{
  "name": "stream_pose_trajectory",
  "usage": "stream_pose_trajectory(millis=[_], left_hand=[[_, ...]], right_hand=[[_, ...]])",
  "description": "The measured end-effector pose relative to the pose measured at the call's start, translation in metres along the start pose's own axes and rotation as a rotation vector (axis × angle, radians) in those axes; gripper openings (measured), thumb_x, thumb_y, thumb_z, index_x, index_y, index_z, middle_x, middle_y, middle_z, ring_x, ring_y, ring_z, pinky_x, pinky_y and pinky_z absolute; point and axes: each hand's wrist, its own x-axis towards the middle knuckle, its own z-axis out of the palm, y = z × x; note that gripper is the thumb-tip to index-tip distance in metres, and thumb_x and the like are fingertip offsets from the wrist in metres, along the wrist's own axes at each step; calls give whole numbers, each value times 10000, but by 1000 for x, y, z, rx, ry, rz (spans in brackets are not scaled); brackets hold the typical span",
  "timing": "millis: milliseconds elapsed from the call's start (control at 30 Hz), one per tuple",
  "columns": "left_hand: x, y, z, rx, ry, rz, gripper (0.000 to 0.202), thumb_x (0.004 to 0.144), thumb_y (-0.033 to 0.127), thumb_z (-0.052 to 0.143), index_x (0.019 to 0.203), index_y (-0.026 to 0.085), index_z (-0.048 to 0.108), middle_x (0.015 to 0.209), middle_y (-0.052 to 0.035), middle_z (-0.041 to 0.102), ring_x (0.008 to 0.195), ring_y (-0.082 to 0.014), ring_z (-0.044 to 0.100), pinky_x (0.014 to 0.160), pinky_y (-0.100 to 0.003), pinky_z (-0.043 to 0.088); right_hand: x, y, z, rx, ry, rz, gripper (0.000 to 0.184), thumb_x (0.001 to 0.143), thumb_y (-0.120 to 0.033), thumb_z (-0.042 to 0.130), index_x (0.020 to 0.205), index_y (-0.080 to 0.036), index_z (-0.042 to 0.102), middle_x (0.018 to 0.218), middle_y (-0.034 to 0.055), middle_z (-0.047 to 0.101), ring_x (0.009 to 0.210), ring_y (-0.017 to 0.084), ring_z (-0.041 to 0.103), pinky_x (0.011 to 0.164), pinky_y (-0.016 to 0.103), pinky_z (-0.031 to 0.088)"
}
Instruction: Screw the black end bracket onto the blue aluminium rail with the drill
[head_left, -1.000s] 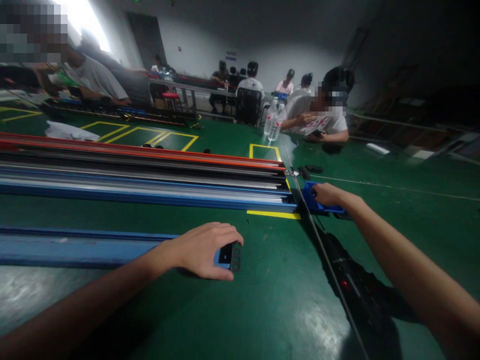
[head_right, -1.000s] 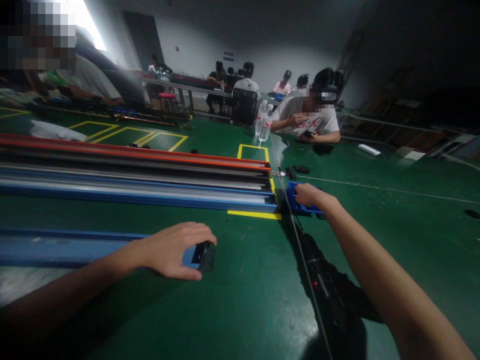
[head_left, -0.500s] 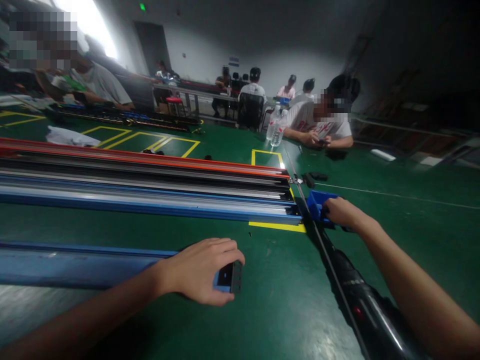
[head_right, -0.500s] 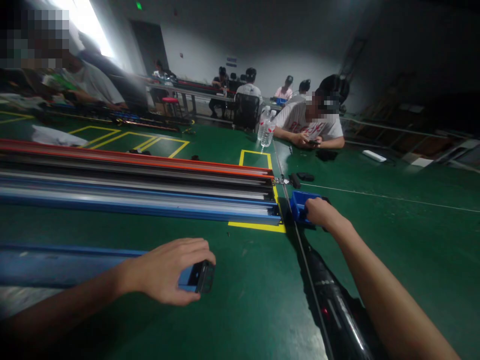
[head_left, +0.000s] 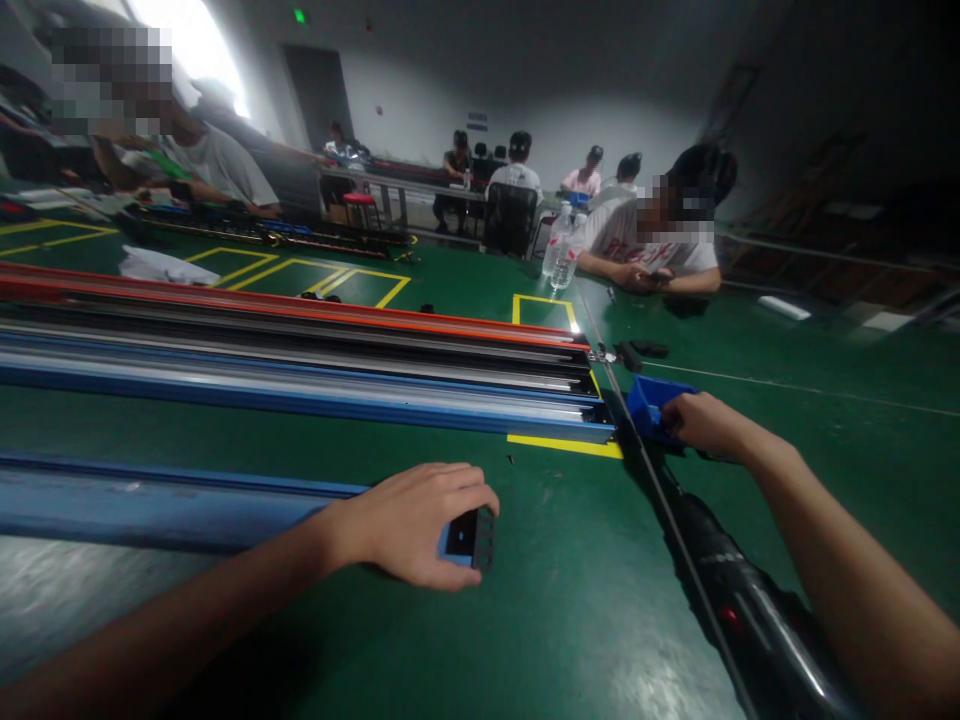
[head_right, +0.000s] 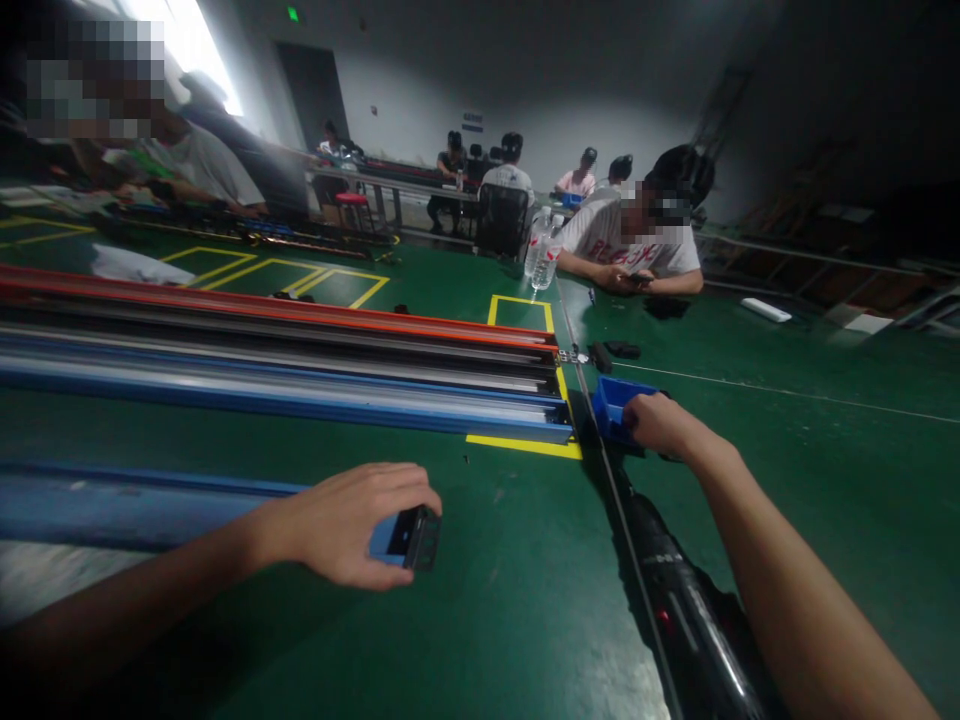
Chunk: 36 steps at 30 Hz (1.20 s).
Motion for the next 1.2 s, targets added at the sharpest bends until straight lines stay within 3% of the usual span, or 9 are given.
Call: stream_pose_trajectory(millis=[100,200,300,367,467,567,667,800,1200], left_hand=[[0,0,0,0,6,1,521,767,511,775,1178,229,620,1026,-45,637,929,-238,626,784,-344,482],[0,1,0,3,-1,-5,518,776,512,767,1182,226,621,1042,-48,639,942,-241,628,802,-352,484],[0,1,-1,6,-13,-9,512,779,506,764,1180,223,621,1044,-49,640,942,-243,628,804,-358,482],[0,1,-1,4,-9,-7,512,780,505,763,1184,225,620,1041,-46,640,937,-240,627,802,-355,481],[-1,1,0,1,6,-4,514,777,512,766,1180,228,621,1022,-41,636,916,-231,622,790,-347,480],[0,0,0,1,-2,-7,516,776,513,768,1179,226,620,1029,-43,635,921,-236,624,791,-348,478],[0,0,0,-8,-15,-11,517,779,513,765,1185,229,618,1044,-45,634,934,-242,626,794,-348,476],[-1,1,0,-8,-14,-17,512,774,508,770,1176,229,621,1034,-44,634,932,-244,627,796,-350,474],[0,1,0,6,-14,-16,510,772,511,772,1167,223,624,1026,-42,636,930,-240,625,807,-353,474]], right_hand=[[0,-1,3,-29,-5,19,204,847,-5,598,872,-118,766,860,114,752,795,203,695,665,278,457],[2,-3,7,-78,-23,61,94,954,-186,659,972,-123,727,945,81,732,865,199,698,770,325,542],[2,-4,7,-114,-31,102,257,984,-371,672,1104,-144,680,1075,65,703,931,195,694,833,381,583],[1,-6,6,-127,-15,124,253,986,-358,666,1115,-141,683,1095,89,703,947,209,697,836,378,577],[0,-8,4,-131,32,142,139,973,-212,614,998,-131,724,1035,159,732,959,267,717,792,343,527],[1,-8,4,-120,40,141,154,934,-131,582,910,-141,734,994,178,745,966,298,722,759,325,494],[2,-7,6,-108,4,159,140,982,-216,608,990,-133,721,1038,146,728,968,259,709,800,336,533],[3,-7,9,-96,-64,204,346,975,-364,684,1246,-154,642,1236,108,658,1050,236,676,886,411,579],[2,-17,10,-120,-108,332,353,989,-355,662,1282,-161,628,1292,121,637,1084,247,664,913,438,574]])
